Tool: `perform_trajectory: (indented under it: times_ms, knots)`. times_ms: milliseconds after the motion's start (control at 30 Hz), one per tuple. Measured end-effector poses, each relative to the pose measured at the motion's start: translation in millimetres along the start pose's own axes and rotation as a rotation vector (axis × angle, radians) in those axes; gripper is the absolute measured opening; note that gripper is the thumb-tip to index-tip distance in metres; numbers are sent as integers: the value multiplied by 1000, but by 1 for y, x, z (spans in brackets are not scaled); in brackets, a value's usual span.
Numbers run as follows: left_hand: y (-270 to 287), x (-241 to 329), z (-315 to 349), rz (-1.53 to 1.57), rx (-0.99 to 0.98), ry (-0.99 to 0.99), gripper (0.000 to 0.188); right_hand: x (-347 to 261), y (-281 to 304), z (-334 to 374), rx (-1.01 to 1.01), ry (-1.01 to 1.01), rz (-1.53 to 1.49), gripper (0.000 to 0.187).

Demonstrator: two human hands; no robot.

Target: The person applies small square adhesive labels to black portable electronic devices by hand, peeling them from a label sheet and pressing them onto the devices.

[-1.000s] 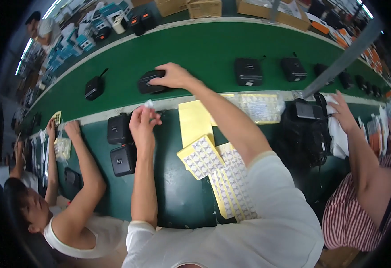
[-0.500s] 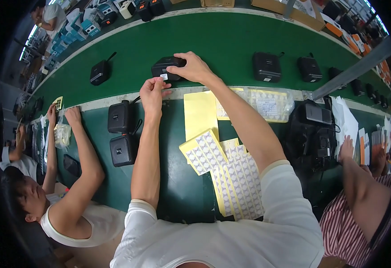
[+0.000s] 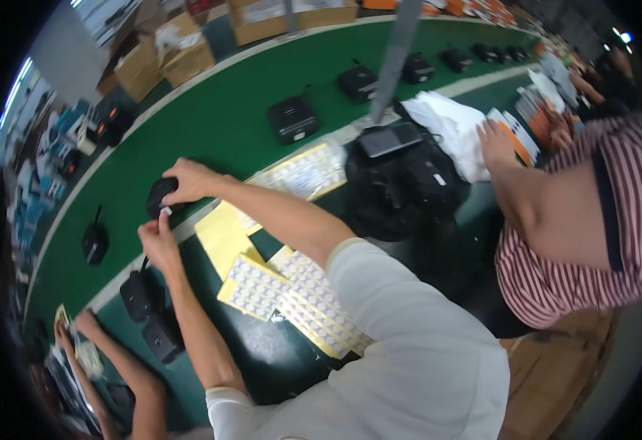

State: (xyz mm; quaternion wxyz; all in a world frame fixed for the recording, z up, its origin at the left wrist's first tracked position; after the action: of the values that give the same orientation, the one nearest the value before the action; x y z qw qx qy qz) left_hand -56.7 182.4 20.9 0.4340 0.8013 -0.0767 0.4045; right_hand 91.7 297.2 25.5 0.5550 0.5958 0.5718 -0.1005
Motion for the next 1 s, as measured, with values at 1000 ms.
perform_trajectory:
  times_ms: [1000]
  knots:
    - [55,38,138,144,-432,-465,17,-68,19,178,-375,-214,-84,26]
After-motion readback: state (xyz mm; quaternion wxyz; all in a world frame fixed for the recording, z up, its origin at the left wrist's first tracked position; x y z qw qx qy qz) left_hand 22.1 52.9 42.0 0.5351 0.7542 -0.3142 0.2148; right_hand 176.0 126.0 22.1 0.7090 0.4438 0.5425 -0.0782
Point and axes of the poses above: each hand's wrist, its own z-axis away from the middle knuckle, its own y-axis out of the back of the hand, x = y × z, the point moved 6 cm from there along -z, towards the middle knuckle, and after that the axes turned 3 degrees about y, right-handed, at the moved point
